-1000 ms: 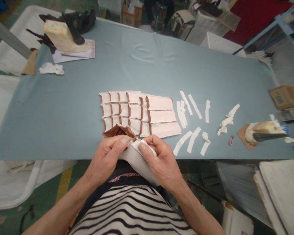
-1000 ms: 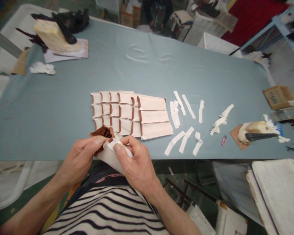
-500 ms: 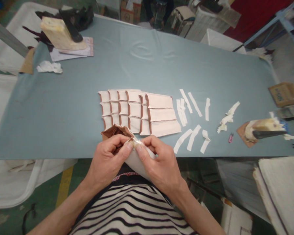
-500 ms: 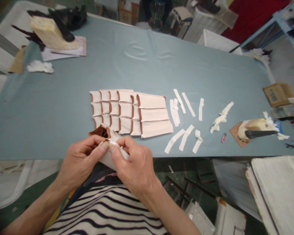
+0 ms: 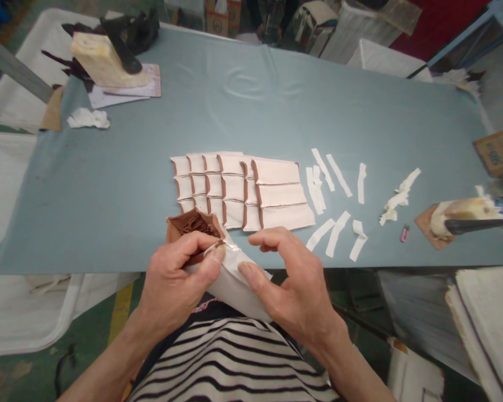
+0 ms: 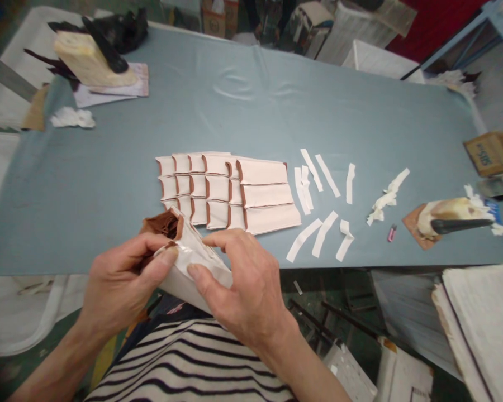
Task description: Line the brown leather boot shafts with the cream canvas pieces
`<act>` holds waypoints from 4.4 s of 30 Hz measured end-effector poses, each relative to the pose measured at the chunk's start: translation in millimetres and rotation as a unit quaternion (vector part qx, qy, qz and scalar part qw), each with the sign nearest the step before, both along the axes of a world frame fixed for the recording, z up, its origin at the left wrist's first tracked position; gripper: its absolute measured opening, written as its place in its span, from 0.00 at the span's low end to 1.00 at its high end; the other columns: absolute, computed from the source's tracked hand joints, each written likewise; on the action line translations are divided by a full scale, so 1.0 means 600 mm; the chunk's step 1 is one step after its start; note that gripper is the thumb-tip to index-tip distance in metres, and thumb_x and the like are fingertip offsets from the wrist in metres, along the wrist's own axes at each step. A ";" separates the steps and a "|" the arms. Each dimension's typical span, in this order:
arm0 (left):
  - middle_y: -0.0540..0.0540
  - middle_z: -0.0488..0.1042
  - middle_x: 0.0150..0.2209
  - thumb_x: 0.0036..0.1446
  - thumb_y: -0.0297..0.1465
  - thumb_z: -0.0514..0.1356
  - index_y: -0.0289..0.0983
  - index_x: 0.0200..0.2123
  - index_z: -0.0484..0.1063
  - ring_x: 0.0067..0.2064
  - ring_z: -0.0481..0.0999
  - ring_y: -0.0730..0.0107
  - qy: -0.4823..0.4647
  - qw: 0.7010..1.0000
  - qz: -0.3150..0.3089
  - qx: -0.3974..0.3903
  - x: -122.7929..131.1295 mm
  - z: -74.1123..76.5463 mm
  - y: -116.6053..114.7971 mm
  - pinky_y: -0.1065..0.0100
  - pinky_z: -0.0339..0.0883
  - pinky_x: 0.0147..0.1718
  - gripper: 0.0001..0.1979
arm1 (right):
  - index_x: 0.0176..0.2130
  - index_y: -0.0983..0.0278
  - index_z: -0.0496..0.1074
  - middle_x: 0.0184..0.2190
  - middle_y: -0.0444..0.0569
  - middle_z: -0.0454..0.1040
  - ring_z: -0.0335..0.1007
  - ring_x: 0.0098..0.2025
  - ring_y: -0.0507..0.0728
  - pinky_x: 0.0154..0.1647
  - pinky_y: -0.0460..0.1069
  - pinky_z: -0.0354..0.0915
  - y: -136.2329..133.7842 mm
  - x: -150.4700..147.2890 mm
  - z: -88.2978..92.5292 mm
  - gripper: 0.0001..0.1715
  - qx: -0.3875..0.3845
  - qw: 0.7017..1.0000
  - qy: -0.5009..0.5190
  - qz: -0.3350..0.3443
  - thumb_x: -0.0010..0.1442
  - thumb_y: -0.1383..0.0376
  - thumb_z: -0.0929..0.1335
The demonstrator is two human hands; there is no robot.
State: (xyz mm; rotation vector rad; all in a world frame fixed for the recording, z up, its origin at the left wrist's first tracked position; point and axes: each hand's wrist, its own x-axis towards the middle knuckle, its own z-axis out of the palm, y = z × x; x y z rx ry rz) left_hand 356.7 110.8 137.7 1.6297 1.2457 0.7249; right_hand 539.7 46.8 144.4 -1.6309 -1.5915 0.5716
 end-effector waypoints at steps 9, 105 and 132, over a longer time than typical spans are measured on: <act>0.55 0.78 0.23 0.59 0.28 0.62 0.38 0.28 0.78 0.22 0.73 0.76 -0.003 0.994 -0.030 0.106 0.005 0.001 0.006 0.76 0.65 0.24 0.08 | 0.38 0.64 0.77 0.35 0.48 0.83 0.77 0.37 0.56 0.41 0.51 0.68 0.037 -0.002 0.006 0.07 0.067 0.994 -0.014 0.087 0.70 0.70 0.69; 0.52 0.70 0.24 0.56 0.38 0.67 0.36 0.26 0.76 0.25 0.63 0.73 -0.115 0.980 -0.085 -0.139 -0.020 -0.034 0.022 0.72 0.58 0.24 0.13 | 0.30 0.59 0.65 0.22 0.38 0.62 0.56 0.24 0.51 0.29 0.47 0.54 -0.034 -0.023 -0.061 0.17 -0.200 0.961 0.184 0.052 0.69 0.54 0.65; 0.55 0.75 0.23 0.62 0.27 0.58 0.35 0.29 0.77 0.23 0.69 0.79 0.021 0.970 -0.242 0.016 -0.039 0.047 0.035 0.80 0.61 0.22 0.10 | 0.30 0.63 0.74 0.21 0.41 0.71 0.63 0.24 0.50 0.29 0.47 0.54 0.076 0.024 0.003 0.14 0.024 0.953 -0.034 0.300 0.65 0.59 0.70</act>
